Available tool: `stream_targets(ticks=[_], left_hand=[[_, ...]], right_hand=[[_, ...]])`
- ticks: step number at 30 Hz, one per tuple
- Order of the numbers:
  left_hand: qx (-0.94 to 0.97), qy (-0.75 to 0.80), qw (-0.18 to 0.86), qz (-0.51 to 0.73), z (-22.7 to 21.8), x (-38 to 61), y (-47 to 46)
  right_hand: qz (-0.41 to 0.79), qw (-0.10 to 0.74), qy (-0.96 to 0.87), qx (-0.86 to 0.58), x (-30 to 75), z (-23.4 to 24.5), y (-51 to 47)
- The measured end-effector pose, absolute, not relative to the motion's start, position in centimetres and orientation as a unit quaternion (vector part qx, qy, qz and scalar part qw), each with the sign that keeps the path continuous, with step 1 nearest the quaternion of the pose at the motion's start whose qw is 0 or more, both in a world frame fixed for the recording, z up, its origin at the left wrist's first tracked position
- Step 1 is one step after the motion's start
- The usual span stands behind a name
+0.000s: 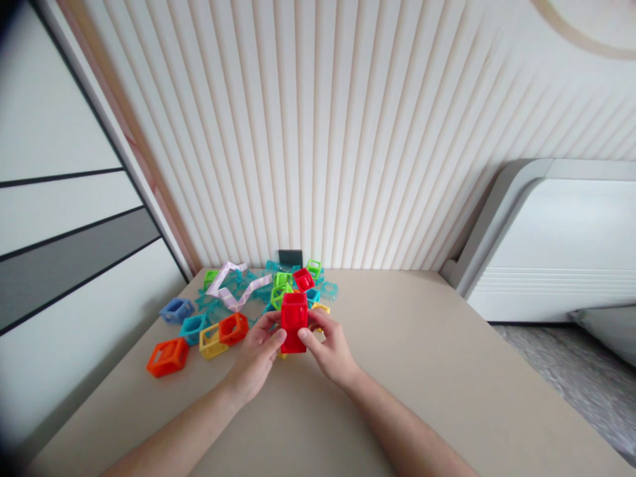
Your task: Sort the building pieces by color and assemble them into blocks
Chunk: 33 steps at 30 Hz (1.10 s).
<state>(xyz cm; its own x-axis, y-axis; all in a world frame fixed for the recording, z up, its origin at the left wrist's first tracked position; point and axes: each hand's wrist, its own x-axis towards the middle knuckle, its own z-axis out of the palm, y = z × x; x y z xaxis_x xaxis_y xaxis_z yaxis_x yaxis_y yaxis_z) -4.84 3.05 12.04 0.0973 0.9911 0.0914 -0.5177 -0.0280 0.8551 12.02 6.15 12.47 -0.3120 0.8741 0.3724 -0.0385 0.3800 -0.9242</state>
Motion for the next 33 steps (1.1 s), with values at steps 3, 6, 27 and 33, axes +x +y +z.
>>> stream_targets(ticks=[3,6,27,33], left_hand=[[0.402,0.3,0.628,0.595,11.9,-4.9,3.1],[0.405,0.306,0.624,0.594,11.9,-4.8,3.1],[0.387,0.318,0.625,0.599,11.0,-4.2,2.9],[0.396,0.327,0.624,0.59,10.7,-4.2,2.8]], right_hand=[[0.42,0.491,-0.683,-0.342,12.0,12.5,6.1],[0.425,0.491,-0.681,-0.338,11.9,11.8,6.1],[0.239,0.381,-0.711,-0.541,9.6,11.2,17.4],[0.247,0.362,-0.701,-0.563,9.7,11.3,17.2]])
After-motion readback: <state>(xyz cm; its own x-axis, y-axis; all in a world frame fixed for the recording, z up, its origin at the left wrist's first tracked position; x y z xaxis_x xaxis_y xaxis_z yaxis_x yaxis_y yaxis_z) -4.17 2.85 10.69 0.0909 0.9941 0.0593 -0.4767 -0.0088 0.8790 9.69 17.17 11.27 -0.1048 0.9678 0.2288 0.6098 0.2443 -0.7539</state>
